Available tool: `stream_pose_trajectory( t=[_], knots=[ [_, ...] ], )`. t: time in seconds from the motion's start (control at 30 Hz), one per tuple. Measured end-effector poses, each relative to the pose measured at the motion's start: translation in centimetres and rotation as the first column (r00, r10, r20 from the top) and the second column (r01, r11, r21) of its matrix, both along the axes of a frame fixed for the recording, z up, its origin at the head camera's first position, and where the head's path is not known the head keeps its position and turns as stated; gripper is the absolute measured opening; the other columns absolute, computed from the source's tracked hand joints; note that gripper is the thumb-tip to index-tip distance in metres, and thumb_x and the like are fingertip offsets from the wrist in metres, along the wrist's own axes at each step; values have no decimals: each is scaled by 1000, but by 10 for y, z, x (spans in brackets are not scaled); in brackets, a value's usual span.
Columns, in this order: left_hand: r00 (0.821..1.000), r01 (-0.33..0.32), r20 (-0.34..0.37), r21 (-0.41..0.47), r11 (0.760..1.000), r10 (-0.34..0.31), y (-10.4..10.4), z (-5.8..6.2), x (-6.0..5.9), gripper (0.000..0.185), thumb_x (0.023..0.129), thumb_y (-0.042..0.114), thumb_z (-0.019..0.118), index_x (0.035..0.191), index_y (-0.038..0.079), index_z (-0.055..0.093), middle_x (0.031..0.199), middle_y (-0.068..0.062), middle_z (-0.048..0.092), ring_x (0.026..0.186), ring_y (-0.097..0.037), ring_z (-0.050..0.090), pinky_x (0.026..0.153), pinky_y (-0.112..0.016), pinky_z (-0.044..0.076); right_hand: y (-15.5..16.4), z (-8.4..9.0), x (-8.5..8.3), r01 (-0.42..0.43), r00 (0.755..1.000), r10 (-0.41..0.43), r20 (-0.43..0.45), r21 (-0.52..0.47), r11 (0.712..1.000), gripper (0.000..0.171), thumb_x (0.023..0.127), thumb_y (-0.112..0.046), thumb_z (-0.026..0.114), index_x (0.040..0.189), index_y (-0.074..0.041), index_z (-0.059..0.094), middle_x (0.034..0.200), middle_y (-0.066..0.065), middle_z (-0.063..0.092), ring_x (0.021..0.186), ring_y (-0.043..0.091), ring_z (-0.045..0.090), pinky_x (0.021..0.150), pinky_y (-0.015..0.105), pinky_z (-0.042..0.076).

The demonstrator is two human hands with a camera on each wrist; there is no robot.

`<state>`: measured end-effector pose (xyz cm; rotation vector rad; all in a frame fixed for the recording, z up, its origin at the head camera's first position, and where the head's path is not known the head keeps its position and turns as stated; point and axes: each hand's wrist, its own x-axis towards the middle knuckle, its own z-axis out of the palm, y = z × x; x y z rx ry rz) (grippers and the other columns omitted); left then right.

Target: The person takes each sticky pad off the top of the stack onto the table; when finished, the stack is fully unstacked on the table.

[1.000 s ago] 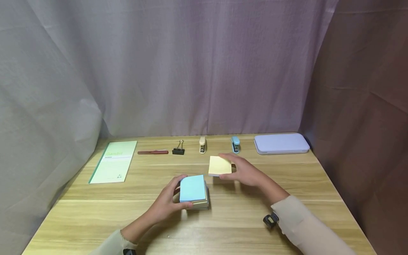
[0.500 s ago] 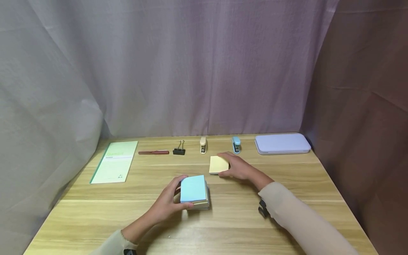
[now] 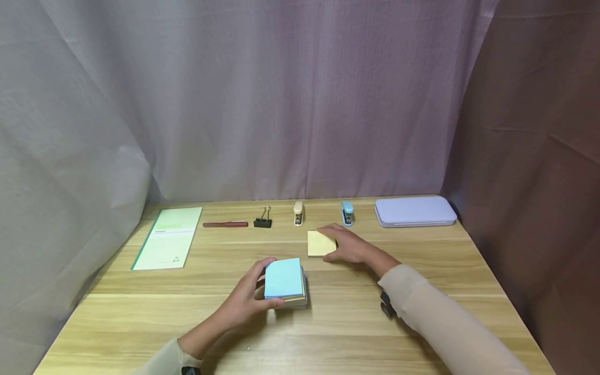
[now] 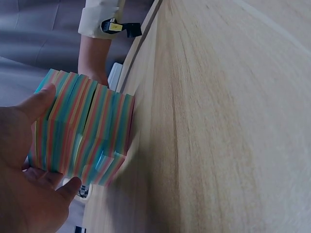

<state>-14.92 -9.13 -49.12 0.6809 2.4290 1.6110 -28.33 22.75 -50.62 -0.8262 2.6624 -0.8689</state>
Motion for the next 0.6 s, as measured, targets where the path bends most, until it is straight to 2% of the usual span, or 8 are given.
stream_pose_trajectory(
  t=[0.37,0.6],
  knots=[
    [1000,7,4,-11,1000,-6,-1,0,0,87,83,29,88,154,18,39,148,-5,48,140,-28,47,116,-50,42,-5,13,5,17,1000,-17,17,-11,1000,93,85,-35,87,157,-3,38,159,25,36,146,48,34,117,65,32],
    [1000,4,3,-31,1000,-3,-1,1,0,87,83,29,89,153,18,39,147,-3,48,139,-23,47,115,-47,43,-15,36,26,14,1000,-13,20,-38,999,85,90,-37,81,159,-8,39,164,25,30,152,47,24,119,68,26]
  ],
)
